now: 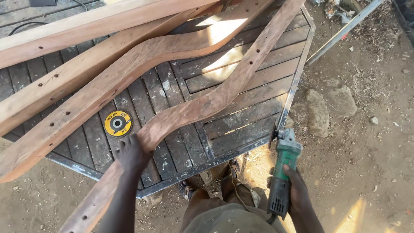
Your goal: Sanding curved wooden boards using an angle grinder with a sanding disc
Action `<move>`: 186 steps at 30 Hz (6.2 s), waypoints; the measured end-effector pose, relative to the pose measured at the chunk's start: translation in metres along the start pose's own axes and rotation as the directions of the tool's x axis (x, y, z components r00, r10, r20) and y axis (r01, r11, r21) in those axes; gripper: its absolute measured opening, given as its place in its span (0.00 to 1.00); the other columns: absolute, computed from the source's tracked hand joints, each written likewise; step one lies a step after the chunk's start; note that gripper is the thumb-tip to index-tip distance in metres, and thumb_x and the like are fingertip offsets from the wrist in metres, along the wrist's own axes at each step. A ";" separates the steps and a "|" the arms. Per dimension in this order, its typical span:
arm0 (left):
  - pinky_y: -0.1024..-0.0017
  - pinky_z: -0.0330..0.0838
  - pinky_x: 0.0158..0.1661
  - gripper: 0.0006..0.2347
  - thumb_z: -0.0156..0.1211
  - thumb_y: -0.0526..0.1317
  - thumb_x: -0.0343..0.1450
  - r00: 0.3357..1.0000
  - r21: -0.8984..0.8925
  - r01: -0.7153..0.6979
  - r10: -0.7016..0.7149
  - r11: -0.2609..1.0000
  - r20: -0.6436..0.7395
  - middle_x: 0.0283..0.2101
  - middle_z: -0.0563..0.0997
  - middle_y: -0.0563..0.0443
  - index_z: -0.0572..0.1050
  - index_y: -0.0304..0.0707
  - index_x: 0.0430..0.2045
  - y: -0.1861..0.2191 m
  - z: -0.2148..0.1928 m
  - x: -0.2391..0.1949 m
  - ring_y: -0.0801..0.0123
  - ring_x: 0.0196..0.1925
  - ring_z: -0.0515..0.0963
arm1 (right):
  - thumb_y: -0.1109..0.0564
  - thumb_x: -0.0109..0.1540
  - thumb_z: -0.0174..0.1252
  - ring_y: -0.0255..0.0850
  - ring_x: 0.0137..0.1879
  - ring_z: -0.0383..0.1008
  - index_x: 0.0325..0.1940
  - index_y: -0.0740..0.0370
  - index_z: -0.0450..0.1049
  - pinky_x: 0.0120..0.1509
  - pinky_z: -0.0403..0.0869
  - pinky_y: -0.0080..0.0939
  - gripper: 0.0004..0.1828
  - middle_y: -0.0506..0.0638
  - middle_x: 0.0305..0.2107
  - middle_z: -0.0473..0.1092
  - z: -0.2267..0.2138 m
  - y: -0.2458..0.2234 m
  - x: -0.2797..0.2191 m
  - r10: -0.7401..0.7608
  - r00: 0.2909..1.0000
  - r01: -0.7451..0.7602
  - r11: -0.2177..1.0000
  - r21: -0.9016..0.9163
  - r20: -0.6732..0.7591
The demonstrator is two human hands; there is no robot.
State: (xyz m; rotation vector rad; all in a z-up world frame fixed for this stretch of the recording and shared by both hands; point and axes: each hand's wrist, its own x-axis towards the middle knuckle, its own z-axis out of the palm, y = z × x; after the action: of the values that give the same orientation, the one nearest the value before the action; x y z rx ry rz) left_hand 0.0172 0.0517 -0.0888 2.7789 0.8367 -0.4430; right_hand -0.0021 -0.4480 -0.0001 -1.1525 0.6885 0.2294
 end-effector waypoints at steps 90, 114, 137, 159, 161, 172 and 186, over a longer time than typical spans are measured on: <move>0.64 0.76 0.33 0.25 0.60 0.59 0.76 0.800 -0.987 0.137 -0.578 -0.085 0.161 0.41 0.74 0.43 0.68 0.43 0.60 -0.254 0.143 -0.201 0.60 0.38 0.77 | 0.37 0.63 0.66 0.65 0.52 0.70 0.64 0.60 0.56 0.56 0.64 0.68 0.38 0.64 0.43 0.64 0.208 0.065 -0.027 -0.113 0.895 0.439 0.045 -0.897 0.432; 0.57 0.74 0.39 0.26 0.59 0.58 0.79 0.781 -0.982 0.153 -0.623 0.111 0.052 0.42 0.73 0.34 0.67 0.32 0.59 -0.234 0.097 -0.225 0.51 0.41 0.76 | 0.38 0.59 0.66 0.71 0.60 0.69 0.74 0.56 0.53 0.64 0.64 0.71 0.47 0.70 0.50 0.67 0.189 0.046 -0.012 -0.105 0.914 0.401 0.085 -0.912 0.392; 0.31 0.25 0.66 0.51 0.54 0.74 0.57 0.910 -0.370 0.359 -0.409 0.857 -0.065 0.79 0.41 0.37 0.47 0.44 0.71 -0.048 0.025 -0.152 0.29 0.77 0.31 | 0.47 0.60 0.61 0.45 0.32 0.73 0.67 0.53 0.63 0.38 0.75 0.47 0.32 0.54 0.38 0.76 0.188 -0.100 0.060 0.015 0.945 0.320 0.165 -0.933 0.327; 0.42 0.74 0.51 0.36 0.72 0.57 0.59 0.934 -0.043 -0.357 0.356 0.933 -0.026 0.56 0.75 0.42 0.63 0.39 0.57 0.184 0.027 0.028 0.47 0.61 0.74 | 0.36 0.56 0.66 0.69 0.62 0.72 0.73 0.51 0.55 0.67 0.69 0.69 0.47 0.68 0.55 0.72 0.139 -0.150 0.116 0.096 0.924 0.374 -0.037 -0.927 0.369; 0.43 0.73 0.47 0.31 0.71 0.53 0.58 0.941 -0.083 -0.338 0.334 0.937 -0.060 0.54 0.75 0.44 0.65 0.42 0.53 0.149 0.019 0.001 0.46 0.57 0.73 | 0.37 0.54 0.65 0.63 0.53 0.76 0.70 0.48 0.58 0.54 0.71 0.61 0.44 0.61 0.50 0.74 0.135 -0.138 0.113 0.060 0.932 0.361 -0.067 -0.930 0.357; 0.42 0.66 0.61 0.41 0.72 0.55 0.56 0.996 0.094 -0.084 0.084 0.992 0.001 0.62 0.74 0.52 0.61 0.54 0.67 -0.120 -0.001 -0.022 0.50 0.65 0.72 | 0.44 0.56 0.65 0.61 0.42 0.77 0.65 0.56 0.61 0.42 0.71 0.59 0.36 0.63 0.41 0.76 0.139 -0.119 0.136 -0.122 0.965 0.240 0.040 -0.970 0.234; 0.38 0.55 0.68 0.26 0.51 0.61 0.74 0.959 -0.059 -0.168 0.149 0.984 -0.242 0.64 0.74 0.40 0.74 0.43 0.59 0.132 -0.001 -0.017 0.46 0.70 0.69 | 0.39 0.59 0.65 0.69 0.63 0.72 0.75 0.52 0.55 0.68 0.69 0.72 0.45 0.68 0.58 0.69 0.134 -0.118 0.085 0.138 0.915 0.388 -0.057 -0.920 0.378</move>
State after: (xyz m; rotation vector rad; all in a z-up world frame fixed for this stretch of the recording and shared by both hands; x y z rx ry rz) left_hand 0.0781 -0.0646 -0.0676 2.8319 0.6534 -0.0499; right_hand 0.1743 -0.3915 0.0692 -2.5834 -0.1621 0.9052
